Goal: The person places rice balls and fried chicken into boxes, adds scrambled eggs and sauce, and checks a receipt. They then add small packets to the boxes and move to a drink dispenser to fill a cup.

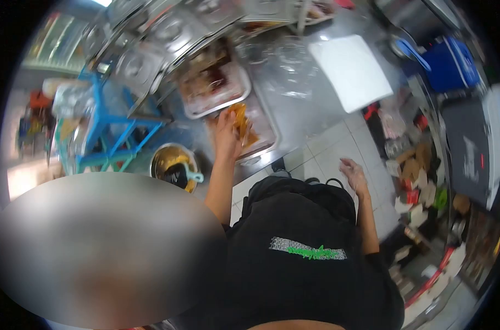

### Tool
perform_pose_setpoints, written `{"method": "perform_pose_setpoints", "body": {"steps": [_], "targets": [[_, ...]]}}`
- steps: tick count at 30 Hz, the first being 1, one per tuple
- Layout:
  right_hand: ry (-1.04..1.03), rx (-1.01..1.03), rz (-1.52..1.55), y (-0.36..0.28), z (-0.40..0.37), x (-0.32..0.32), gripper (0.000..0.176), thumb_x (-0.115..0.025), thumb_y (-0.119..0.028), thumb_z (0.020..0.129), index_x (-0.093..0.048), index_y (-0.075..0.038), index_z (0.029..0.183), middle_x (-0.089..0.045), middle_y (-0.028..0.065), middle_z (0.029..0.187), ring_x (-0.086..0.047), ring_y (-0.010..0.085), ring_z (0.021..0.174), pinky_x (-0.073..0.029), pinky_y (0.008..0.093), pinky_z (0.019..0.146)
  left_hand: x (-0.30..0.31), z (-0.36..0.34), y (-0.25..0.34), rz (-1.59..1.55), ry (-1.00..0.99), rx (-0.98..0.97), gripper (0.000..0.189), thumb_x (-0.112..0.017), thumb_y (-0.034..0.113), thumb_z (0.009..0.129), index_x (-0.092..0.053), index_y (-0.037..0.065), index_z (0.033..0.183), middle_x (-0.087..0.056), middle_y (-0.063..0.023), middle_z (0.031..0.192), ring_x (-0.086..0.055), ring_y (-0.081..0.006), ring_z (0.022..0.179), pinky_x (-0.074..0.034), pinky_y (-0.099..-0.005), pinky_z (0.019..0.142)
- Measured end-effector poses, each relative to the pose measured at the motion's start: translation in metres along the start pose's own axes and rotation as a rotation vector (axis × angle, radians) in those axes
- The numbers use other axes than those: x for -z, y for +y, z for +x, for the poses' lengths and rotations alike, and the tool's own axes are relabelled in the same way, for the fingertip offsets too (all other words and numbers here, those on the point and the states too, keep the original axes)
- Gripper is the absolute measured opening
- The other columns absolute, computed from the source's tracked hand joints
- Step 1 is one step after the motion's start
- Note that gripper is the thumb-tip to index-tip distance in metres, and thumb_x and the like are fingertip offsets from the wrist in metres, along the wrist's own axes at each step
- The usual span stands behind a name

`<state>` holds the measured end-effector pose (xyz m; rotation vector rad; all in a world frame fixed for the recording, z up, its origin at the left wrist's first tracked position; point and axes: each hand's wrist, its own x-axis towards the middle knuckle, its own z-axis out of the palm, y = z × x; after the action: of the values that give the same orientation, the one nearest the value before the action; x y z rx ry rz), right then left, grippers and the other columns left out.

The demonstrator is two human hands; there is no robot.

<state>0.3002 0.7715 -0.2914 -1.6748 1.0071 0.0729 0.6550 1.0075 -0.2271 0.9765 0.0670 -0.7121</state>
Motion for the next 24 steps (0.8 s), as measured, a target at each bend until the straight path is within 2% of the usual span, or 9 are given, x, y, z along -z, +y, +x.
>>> {"method": "perform_pose_setpoints", "body": {"steps": [2,5,9,12,15,16,18,22,24], "targets": [[0.051,0.132,0.015,-0.014,-0.008,0.005,0.037,-0.056,-0.024,0.090,-0.057,-0.001,0.119,-0.063,0.0108,0.109,-0.060,0.0178,0.095,-0.048,0.0314,0.084,-0.026,-0.013,-0.013,0.108,-0.003,0.028,0.030,-0.050,0.019,0.095,-0.044,0.009,0.122,-0.055,-0.0103,0.107,-0.058,-0.0224,0.093,-0.050,-0.0360,0.081],[-0.014,0.040,0.587,-0.045,-0.035,0.011,0.040,-0.055,-0.029,0.092,-0.052,-0.004,0.124,-0.060,0.0087,0.110,-0.059,0.0166,0.092,-0.050,0.0312,0.082,-0.100,-0.046,-0.040,0.348,-0.132,0.213,0.035,-0.052,0.018,0.094,-0.041,0.011,0.127,-0.054,-0.0080,0.115,-0.057,-0.0206,0.099,-0.051,-0.0363,0.082],[-0.083,0.135,1.013,-0.028,-0.100,0.020,0.052,-0.055,-0.040,0.092,-0.045,-0.006,0.130,-0.056,0.0095,0.111,-0.059,0.0176,0.092,-0.053,0.0312,0.077,-0.160,-0.089,-0.124,0.633,-0.689,0.259,0.038,-0.054,0.013,0.093,-0.041,0.006,0.128,-0.054,-0.0070,0.116,-0.055,-0.0167,0.103,-0.049,-0.0318,0.082],[0.196,0.091,0.829,0.001,-0.158,0.048,0.053,-0.058,-0.040,0.090,-0.048,-0.004,0.127,-0.059,0.0118,0.106,-0.061,0.0184,0.088,-0.055,0.0310,0.073,-0.202,-0.135,-0.198,0.818,-1.034,0.233,0.039,-0.059,0.012,0.090,-0.044,0.004,0.126,-0.055,-0.0076,0.114,-0.054,-0.0146,0.103,-0.047,-0.0277,0.082],[0.341,0.000,0.691,0.046,-0.226,0.067,0.052,-0.061,-0.039,0.088,-0.051,-0.002,0.123,-0.062,0.0128,0.098,-0.062,0.0176,0.082,-0.057,0.0301,0.071,-0.229,-0.193,-0.266,0.887,-1.304,0.474,0.041,-0.060,0.011,0.089,-0.044,0.004,0.126,-0.057,-0.0078,0.112,-0.055,-0.0153,0.101,-0.046,-0.0289,0.084],[0.455,-0.040,0.730,0.070,-0.246,0.069,0.050,-0.063,-0.037,0.086,-0.053,-0.001,0.120,-0.064,0.0115,0.090,-0.062,0.0159,0.079,-0.057,0.0300,0.071,-0.242,-0.220,-0.287,0.918,-1.355,0.524,0.041,-0.061,0.010,0.089,-0.045,0.004,0.126,-0.057,-0.0078,0.112,-0.056,-0.0152,0.101,-0.046,-0.0287,0.085],[0.564,-0.045,0.775,0.114,-0.296,0.086,0.048,-0.063,-0.035,0.087,-0.053,0.000,0.119,-0.064,0.0109,0.090,-0.062,0.0152,0.078,-0.056,0.0298,0.069,-0.266,-0.279,-0.326,0.997,-1.442,0.615,0.041,-0.062,0.010,0.088,-0.046,0.003,0.125,-0.058,-0.0079,0.111,-0.056,-0.0150,0.100,-0.045,-0.0283,0.086],[0.726,-0.113,0.801,0.201,-0.388,0.119,0.038,-0.060,-0.027,0.089,-0.055,-0.001,0.116,-0.063,0.0108,0.097,-0.062,0.0160,0.083,-0.054,0.0302,0.072,-0.292,-0.370,-0.416,0.803,-1.426,1.060,0.039,-0.058,0.015,0.091,-0.046,0.003,0.126,-0.057,-0.0077,0.116,-0.056,-0.0138,0.101,-0.045,-0.0276,0.086],[0.859,-0.062,1.081,0.247,-0.415,0.123,0.032,-0.058,-0.023,0.090,-0.054,-0.002,0.115,-0.061,0.0108,0.102,-0.061,0.0167,0.090,-0.053,0.0317,0.077,-0.316,-0.422,-0.436,0.768,-1.323,1.323,0.039,-0.055,0.018,0.093,-0.045,0.005,0.129,-0.056,-0.0071,0.118,-0.056,-0.0136,0.101,-0.045,-0.0268,0.086]]}}
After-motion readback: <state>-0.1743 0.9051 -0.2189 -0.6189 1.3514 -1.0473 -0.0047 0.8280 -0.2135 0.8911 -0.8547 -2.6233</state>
